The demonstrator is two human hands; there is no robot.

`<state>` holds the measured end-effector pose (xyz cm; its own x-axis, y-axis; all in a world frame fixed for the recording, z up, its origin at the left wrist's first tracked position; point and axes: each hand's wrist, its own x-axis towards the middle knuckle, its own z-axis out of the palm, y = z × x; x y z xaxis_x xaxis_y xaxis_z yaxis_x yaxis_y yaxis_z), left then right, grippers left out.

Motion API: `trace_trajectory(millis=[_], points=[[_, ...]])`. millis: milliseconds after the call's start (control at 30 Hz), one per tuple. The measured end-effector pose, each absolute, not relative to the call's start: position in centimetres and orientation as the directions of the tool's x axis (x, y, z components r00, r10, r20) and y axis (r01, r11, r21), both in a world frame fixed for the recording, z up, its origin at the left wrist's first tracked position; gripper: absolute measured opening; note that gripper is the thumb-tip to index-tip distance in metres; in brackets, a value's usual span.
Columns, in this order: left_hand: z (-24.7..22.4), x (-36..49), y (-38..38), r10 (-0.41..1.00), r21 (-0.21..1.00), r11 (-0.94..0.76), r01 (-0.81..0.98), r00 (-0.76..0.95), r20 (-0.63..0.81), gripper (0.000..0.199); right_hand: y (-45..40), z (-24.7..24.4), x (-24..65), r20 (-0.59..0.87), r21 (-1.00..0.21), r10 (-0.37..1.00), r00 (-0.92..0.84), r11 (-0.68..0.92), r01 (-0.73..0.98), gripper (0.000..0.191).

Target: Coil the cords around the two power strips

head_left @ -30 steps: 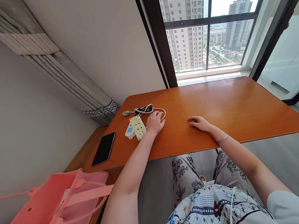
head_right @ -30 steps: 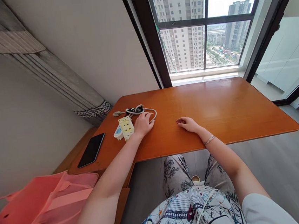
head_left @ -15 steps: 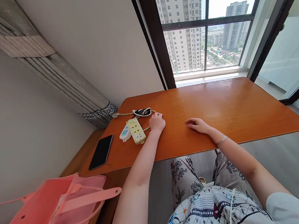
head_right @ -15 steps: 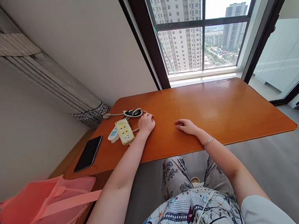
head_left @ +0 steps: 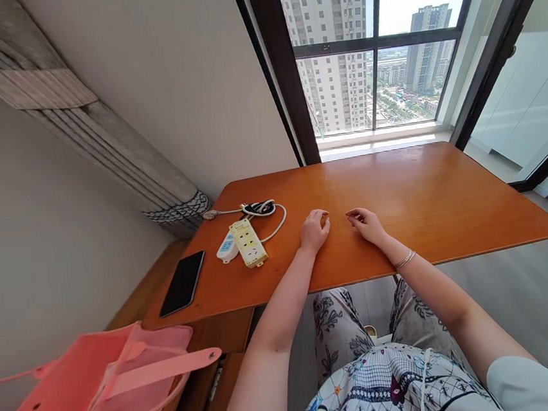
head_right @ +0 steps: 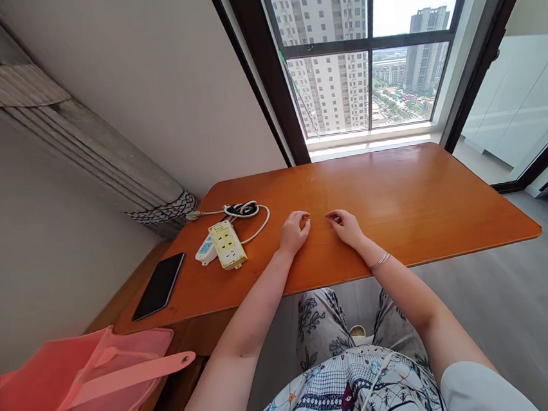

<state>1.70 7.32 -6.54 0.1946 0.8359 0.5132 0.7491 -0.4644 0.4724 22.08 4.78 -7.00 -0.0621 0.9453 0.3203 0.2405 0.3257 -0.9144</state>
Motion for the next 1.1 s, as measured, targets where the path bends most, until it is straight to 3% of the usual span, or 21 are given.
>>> trace_trajectory(millis=[167, 367, 733, 1100], points=[[-6.3, 1.4, 7.3, 0.863, 0.551, -0.408, 0.728, 0.110, 0.493, 0.021, 4.7, -6.8, 22.2, 0.398, -0.833, 0.913, -0.089, 0.400, 0.382, 0.019], [-5.9, 1.5, 7.1, 0.882, 0.567, -0.371, 0.736, 0.088, 0.463, 0.022, 4.5, -6.4, 22.3, 0.279, -0.734, 0.947, -0.157, 0.316, 0.601, 0.022], [-6.0, 1.5, 7.1, 0.889, 0.570, -0.380, 0.728, 0.116, 0.443, 0.021, 3.7, -5.2, 22.3, 0.166, -0.624, 0.945, -0.283, 0.323, 0.712, 0.018], [-6.5, 1.3, 7.3, 0.885, 0.561, -0.391, 0.730, 0.132, 0.446, 0.019, 3.8, -4.9, 22.3, 0.134, -0.597, 0.946, -0.296, 0.315, 0.738, 0.018]])
